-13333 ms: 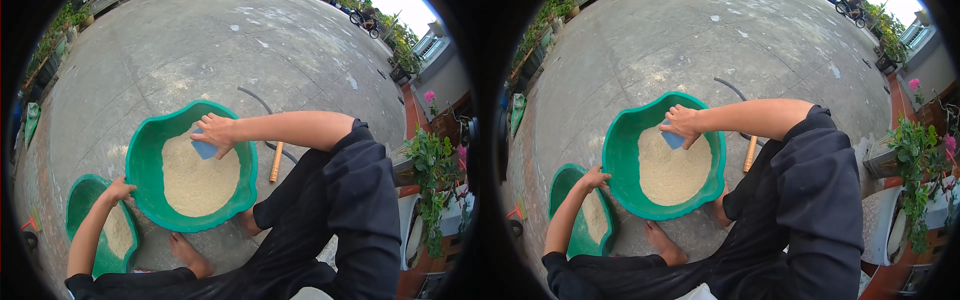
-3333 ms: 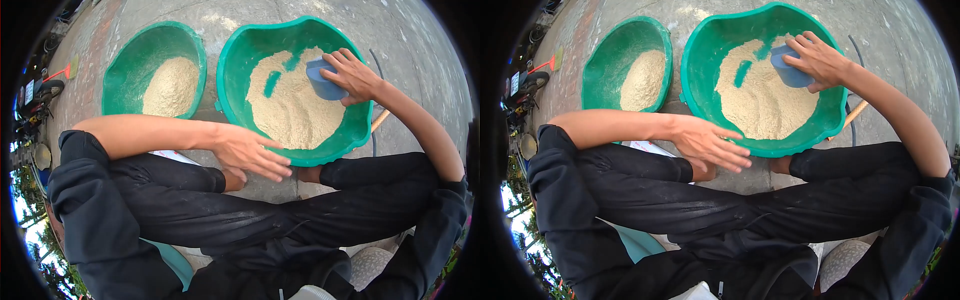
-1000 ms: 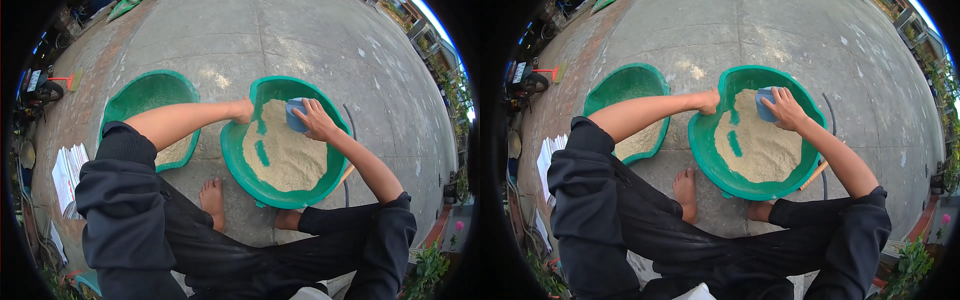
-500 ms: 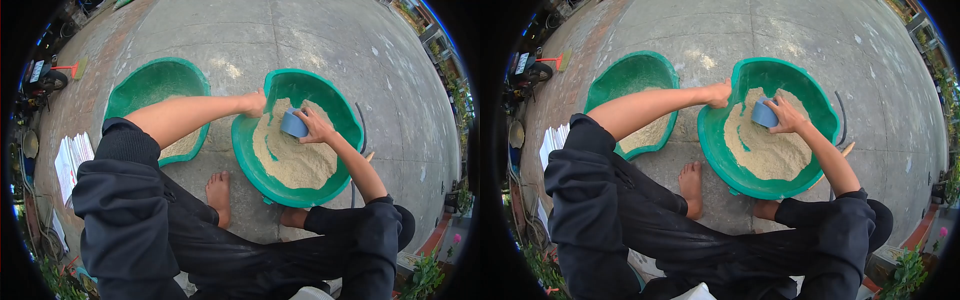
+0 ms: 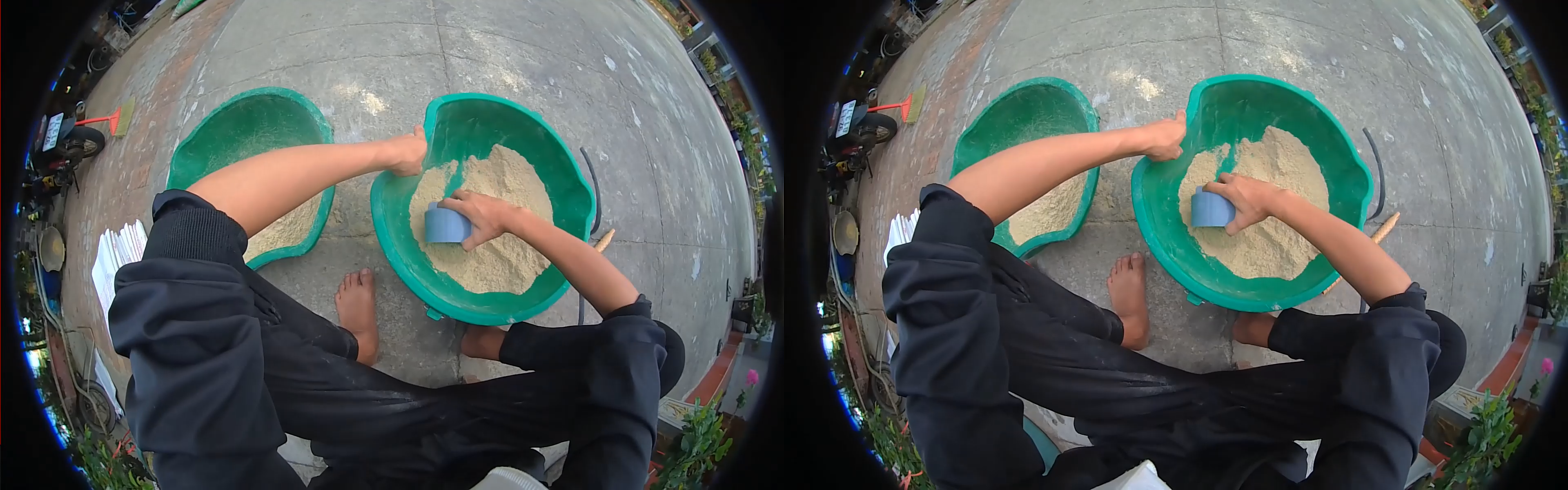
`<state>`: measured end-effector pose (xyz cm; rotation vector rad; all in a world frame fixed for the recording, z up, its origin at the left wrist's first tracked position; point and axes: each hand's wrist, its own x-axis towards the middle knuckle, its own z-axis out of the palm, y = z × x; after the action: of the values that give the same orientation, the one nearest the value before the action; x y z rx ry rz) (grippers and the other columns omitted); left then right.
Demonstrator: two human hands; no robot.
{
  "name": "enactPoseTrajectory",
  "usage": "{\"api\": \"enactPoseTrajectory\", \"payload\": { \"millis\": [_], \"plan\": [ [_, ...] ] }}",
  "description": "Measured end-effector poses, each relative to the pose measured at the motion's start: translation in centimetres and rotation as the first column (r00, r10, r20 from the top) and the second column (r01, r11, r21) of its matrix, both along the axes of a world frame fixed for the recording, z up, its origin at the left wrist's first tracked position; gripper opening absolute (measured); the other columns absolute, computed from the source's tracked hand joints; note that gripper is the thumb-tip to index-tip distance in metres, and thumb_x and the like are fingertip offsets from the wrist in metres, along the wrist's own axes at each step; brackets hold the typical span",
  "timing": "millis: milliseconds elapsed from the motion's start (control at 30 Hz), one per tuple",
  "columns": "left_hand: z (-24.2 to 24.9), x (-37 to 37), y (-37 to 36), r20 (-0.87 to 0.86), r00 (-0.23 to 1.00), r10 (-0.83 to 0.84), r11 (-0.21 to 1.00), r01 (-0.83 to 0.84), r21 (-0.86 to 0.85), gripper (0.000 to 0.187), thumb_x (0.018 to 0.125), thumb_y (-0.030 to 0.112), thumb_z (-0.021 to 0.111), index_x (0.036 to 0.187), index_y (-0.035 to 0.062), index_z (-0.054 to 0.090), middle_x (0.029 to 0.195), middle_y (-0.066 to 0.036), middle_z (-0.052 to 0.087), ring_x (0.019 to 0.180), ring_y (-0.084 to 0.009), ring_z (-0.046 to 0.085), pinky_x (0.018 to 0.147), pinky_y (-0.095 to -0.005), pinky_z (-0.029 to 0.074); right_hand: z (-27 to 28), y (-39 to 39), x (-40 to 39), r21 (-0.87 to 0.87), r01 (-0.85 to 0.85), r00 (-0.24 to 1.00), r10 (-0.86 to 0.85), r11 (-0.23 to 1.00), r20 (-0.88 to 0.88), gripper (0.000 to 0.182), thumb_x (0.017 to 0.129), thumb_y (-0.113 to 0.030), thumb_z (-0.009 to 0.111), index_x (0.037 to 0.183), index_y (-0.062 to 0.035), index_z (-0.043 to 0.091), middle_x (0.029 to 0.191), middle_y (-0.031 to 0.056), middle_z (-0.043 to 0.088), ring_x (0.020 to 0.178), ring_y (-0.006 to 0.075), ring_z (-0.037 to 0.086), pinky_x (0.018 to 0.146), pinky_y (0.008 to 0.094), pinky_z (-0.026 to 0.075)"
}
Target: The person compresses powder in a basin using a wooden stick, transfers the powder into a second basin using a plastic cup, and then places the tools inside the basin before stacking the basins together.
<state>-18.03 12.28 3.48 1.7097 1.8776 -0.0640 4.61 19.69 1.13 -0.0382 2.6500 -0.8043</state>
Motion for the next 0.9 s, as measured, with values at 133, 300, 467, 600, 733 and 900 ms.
{"api": "enactPoseTrajectory", "payload": {
  "millis": [133, 300, 467, 600, 733, 900],
  "plan": [
    [1.1, 0.6, -0.3, -0.028, 0.998, 0.062, 0.996, -0.063, -0.068, 0.089, 0.083, 0.012, 0.059, 0.145, -0.018, 0.004, 0.123, -0.035, 0.055, 0.116, -0.044, 0.057, 0.098, -0.0456, 0.047, 1.6, -0.2, 1.1, 0.098, -0.013, 0.981, 0.032, 0.995, -0.192, 0.085, 0.056, -0.034, 0.078, 0.131, -0.0096, 0.047, 0.111, 0.0225, 0.054, 0.101, 0.0418, 0.055, 0.09, 0.0485, 0.047],
    [0.4, 2.7, -1.7, -0.647, 0.76, -0.057, 0.868, 0.359, 0.344, 0.088, 0.081, 0.017, 0.064, 0.148, -0.0107, 0.014, 0.141, -0.034, 0.04, 0.133, -0.0387, 0.043, 0.105, -0.0509, 0.04, 0.9, 4.5, 2.0, 0.262, 0.332, 0.873, -0.19, 0.906, -0.449, 0.088, 0.059, -0.032, 0.079, 0.134, -0.0079, 0.041, 0.126, 0.0247, 0.046, 0.112, 0.0429, 0.048, 0.097, 0.0502, 0.042],
    [-1.4, 6.1, 1.5, -0.386, 0.838, -0.387, 0.801, 0.512, 0.31, 0.102, 0.073, 0.03, 0.079, 0.149, -0.0043, 0.019, 0.148, -0.024, 0.034, 0.137, -0.037, 0.036, 0.109, -0.0496, 0.035, -2.0, 7.4, 3.3, 0.381, 0.548, 0.778, -0.286, 0.745, -0.559, 0.09, 0.062, -0.031, 0.081, 0.138, -0.0089, 0.037, 0.133, 0.0302, 0.04, 0.119, 0.045, 0.045, 0.104, 0.0519, 0.038],
    [-6.6, 9.2, 4.0, -0.13, 0.973, -0.193, 0.871, 0.231, 0.434, 0.111, 0.063, 0.026, 0.088, 0.148, -0.0002, 0.023, 0.145, -0.024, 0.036, 0.135, -0.0374, 0.038, 0.108, -0.0486, 0.038, -3.9, 6.7, 5.0, 0.328, 0.416, 0.877, -0.279, 0.848, -0.392, 0.091, 0.061, -0.03, 0.079, 0.138, -0.005, 0.037, 0.131, 0.0275, 0.042, 0.119, 0.0449, 0.046, 0.103, 0.049, 0.039],
    [-7.8, 10.1, 3.4, 0.123, 0.957, -0.262, 0.937, 0.221, 0.27, 0.095, 0.058, 0.02, 0.087, 0.136, 0.0001, 0.036, 0.132, -0.023, 0.048, 0.112, -0.0418, 0.056, 0.095, -0.0471, 0.049, -2.1, 4.4, 6.1, 0.277, 0.353, 0.93, -0.303, 0.894, -0.206, 0.093, 0.06, -0.033, 0.08, 0.137, -0.0038, 0.037, 0.115, 0.0257, 0.05, 0.106, 0.0433, 0.052, 0.095, 0.0481, 0.045],
    [-8.0, 10.4, -0.5, 0.157, 0.807, -0.569, 0.821, 0.547, 0.161, 0.088, 0.055, 0.031, 0.087, 0.123, -0.0063, 0.046, 0.108, -0.025, 0.062, 0.105, -0.0407, 0.06, 0.088, -0.0449, 0.051, -2.7, -2.4, 8.1, -0.012, 0.367, 0.93, -0.367, 0.93, 0.03, 0.089, 0.065, -0.039, 0.072, 0.138, -0.0038, 0.035, 0.103, 0.029, 0.055, 0.093, 0.0461, 0.059, 0.085, 0.05, 0.049]
  ]
}}
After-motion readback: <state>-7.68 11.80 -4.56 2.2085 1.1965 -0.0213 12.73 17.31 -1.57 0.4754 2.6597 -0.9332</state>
